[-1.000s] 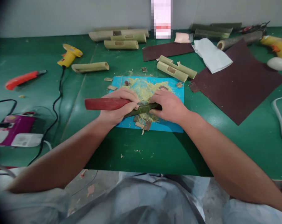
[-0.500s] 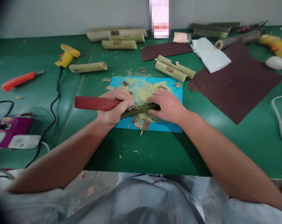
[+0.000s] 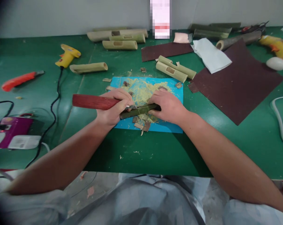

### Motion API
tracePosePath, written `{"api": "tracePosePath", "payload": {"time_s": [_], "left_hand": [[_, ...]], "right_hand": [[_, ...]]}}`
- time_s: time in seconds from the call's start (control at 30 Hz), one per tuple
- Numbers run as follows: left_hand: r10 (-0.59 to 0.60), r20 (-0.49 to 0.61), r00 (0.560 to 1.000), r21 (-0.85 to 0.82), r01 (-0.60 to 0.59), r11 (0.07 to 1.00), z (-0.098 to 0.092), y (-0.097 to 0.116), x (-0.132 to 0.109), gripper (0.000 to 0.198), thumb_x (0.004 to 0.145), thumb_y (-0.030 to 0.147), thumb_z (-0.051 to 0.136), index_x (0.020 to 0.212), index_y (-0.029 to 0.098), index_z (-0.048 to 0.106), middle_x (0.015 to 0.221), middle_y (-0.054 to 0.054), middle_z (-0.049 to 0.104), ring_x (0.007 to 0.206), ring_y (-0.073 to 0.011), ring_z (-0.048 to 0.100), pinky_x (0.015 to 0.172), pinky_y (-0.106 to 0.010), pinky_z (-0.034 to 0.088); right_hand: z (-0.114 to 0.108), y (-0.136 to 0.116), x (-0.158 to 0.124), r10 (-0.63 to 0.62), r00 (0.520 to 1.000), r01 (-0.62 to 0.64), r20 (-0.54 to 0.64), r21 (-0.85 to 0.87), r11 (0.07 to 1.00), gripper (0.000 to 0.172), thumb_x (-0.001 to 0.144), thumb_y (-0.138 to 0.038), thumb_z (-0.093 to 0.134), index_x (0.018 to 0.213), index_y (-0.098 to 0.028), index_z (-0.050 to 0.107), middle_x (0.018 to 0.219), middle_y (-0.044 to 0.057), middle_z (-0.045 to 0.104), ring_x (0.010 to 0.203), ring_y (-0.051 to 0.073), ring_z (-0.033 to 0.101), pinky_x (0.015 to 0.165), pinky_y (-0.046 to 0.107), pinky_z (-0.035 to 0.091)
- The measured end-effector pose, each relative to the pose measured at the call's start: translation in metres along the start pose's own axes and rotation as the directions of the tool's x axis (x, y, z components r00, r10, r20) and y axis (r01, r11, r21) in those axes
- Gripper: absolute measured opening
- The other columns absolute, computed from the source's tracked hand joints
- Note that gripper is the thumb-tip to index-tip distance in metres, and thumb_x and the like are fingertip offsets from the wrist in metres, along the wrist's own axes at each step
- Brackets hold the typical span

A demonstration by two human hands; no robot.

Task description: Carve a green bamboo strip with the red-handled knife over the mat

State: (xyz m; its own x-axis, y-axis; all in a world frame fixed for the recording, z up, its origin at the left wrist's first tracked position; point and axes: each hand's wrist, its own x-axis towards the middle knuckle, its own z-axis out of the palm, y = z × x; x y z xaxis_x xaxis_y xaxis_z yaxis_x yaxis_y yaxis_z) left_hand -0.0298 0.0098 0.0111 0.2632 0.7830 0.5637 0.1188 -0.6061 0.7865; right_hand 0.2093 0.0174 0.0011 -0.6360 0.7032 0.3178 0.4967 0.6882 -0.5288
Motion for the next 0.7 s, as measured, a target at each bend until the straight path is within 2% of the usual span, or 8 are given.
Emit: {"api": "tracePosePath", "payload": {"time_s": [0.13, 0.33, 0.7], "left_hand": [[0.004, 0.006, 1.0, 0.016, -0.004, 1.0, 0.0, -0.0007, 0.001, 0.028, 0.091, 0.036, 0.071, 0.067, 0.023, 0.068, 0.07, -0.001, 0.069, 0.067, -0.0176, 0.065, 0.067, -0.037, 0.052], [0.019, 0.03, 0.999, 0.006, -0.019, 1.0, 0.0008, 0.0019, 0.0021, 0.022, 0.09, 0.03, 0.071, 0.069, 0.024, 0.069, 0.071, -0.001, 0.069, 0.068, -0.0173, 0.064, 0.067, -0.036, 0.051], [-0.013, 0.031, 0.999, -0.015, 0.013, 1.0, -0.0008, -0.0028, 0.0, 0.016, 0.088, 0.029, 0.076, 0.074, 0.024, 0.073, 0.075, -0.003, 0.07, 0.072, -0.0187, 0.066, 0.073, -0.039, 0.054]], "right_hand": [[0.0005, 0.0006, 0.0001, 0.0, 1.0, 0.0, 0.0, -0.008, 1.0, 0.016, 0.087, -0.037, 0.069, 0.095, -0.024, 0.067, 0.098, 0.006, 0.069, 0.094, 0.026, 0.059, 0.085, 0.044, 0.045], [-0.0003, 0.0004, 0.0002, -0.001, 1.0, 0.001, 0.012, -0.005, 1.0, 0.016, 0.087, -0.036, 0.068, 0.096, -0.023, 0.066, 0.099, 0.008, 0.069, 0.096, 0.027, 0.06, 0.086, 0.044, 0.045], [-0.0008, -0.0003, 0.0004, 0.004, 1.0, -0.004, 0.012, 0.014, 1.0, 0.016, 0.086, -0.036, 0.069, 0.095, -0.023, 0.067, 0.098, 0.008, 0.069, 0.096, 0.028, 0.059, 0.086, 0.046, 0.046]]}}
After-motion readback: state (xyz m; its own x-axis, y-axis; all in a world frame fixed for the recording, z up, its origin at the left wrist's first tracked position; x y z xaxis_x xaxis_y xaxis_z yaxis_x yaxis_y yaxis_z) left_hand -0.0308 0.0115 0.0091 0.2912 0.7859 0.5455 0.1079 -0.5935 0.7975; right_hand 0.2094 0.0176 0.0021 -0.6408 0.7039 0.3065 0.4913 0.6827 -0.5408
